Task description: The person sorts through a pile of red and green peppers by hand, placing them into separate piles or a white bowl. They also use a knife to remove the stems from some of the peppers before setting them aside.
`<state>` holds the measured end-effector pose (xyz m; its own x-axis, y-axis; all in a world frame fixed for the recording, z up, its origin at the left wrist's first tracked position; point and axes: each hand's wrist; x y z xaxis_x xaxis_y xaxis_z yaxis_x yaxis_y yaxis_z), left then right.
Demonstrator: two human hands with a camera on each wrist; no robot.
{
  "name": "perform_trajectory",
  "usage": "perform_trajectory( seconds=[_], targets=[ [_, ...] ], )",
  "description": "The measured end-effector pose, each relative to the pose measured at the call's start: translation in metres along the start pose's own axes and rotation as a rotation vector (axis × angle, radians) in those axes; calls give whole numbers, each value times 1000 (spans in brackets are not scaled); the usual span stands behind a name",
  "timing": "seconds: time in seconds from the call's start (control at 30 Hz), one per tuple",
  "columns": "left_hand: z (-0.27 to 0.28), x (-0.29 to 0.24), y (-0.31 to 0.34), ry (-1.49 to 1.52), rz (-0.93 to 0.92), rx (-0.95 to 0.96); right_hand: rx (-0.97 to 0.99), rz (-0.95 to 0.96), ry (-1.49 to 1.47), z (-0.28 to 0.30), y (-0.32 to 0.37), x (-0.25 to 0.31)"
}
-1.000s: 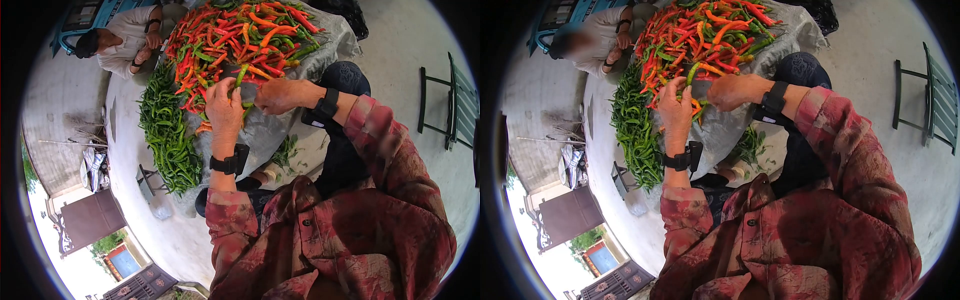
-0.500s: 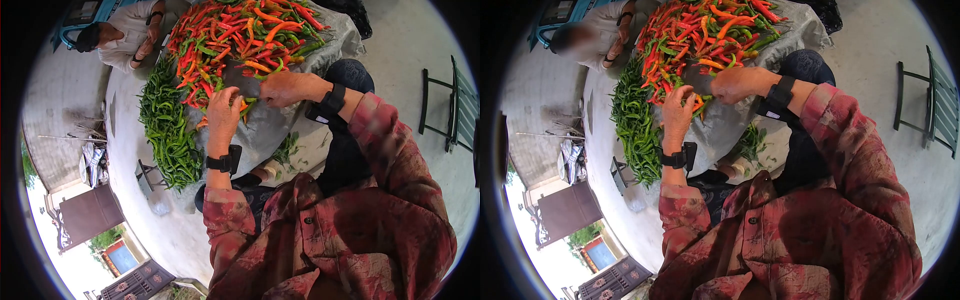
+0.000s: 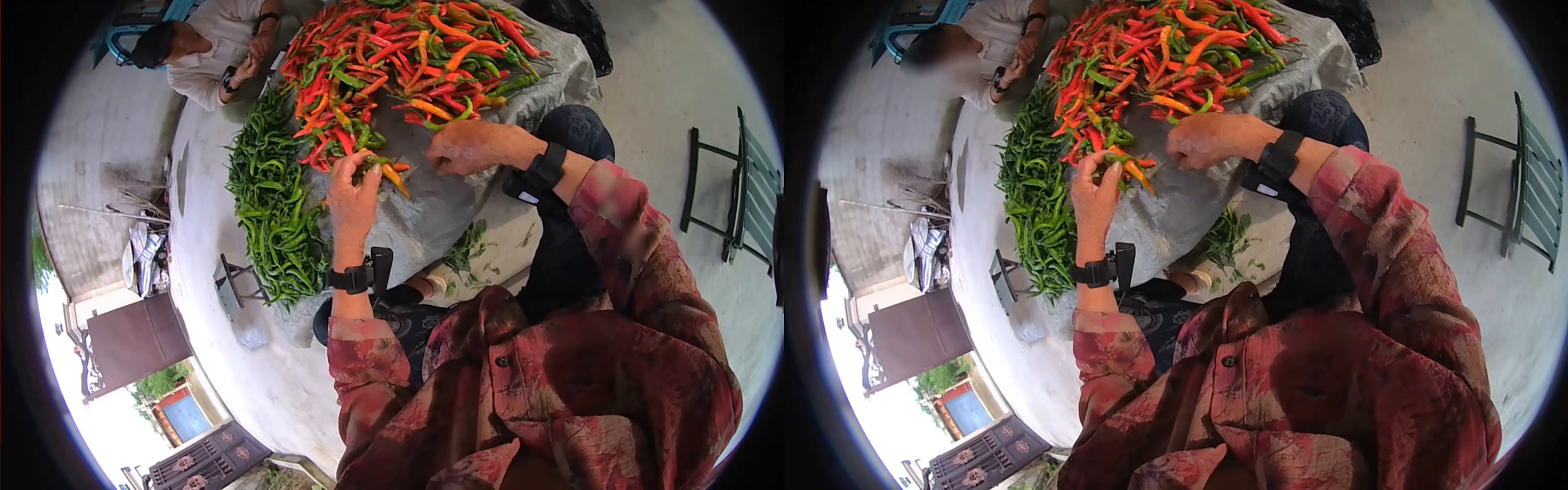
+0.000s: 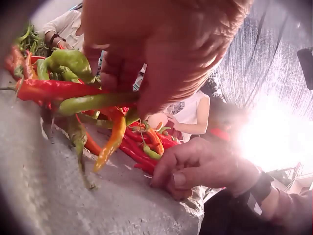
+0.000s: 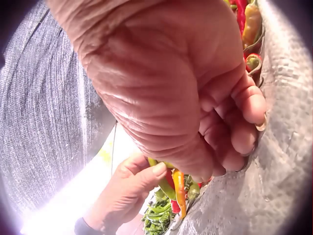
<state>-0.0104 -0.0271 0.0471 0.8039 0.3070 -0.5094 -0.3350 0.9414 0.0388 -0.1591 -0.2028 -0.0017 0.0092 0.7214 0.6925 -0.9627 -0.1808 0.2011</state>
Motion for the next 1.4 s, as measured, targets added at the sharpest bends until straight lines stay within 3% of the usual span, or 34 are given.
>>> perform_trajectory(
  seconds=[0.07,0.23,0.37,0.57,0.67,0.73,0.83,0.87,0.93,1.0,1.07,1.13,1.3,1.4],
  targets=[
    [11,2,2,727,109,-64,16,-19,-2,2,-1,1],
    [26,11,-8,1165,-24,-177,31,-50,14,3,2,4],
    [19,4,-31,1177,85,-96,-2,-19,44,2,4,4],
    [12,-49,-102,1288,-52,23,-14,-53,35,1,2,5],
    [13,-54,-112,1302,1,60,-28,-36,24,-2,-1,-2],
    [12,-38,-103,1236,11,55,-47,-18,4,-2,1,-1],
    [14,-23,-66,635,138,31,41,-111,-20,1,1,3],
    [15,-20,-56,628,145,33,40,-104,-27,2,1,5],
    [13,-10,-35,312,199,55,44,-105,39,4,2,9],
    [-1,-1,0,-37,78,74,35,-73,13,3,2,5],
    [-12,7,13,-112,121,108,31,-47,-8,0,2,-1],
    [-20,10,21,-395,-25,23,-53,11,-9,-4,0,-4],
    [-29,22,25,-362,11,-15,-63,25,-37,-7,-3,-9],
    [-22,25,27,-178,69,-68,-80,41,-20,-8,-4,-11]
  ],
)
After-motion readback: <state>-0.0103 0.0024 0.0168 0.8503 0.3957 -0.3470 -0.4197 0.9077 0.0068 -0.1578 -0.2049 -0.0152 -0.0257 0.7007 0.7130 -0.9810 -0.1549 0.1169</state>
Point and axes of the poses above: each hand's wrist, its own y-axis away from the middle knuckle, its own z-axis out of the back of the hand, x = y × z, and after that the axes turned 14 degrees about x, right-handed
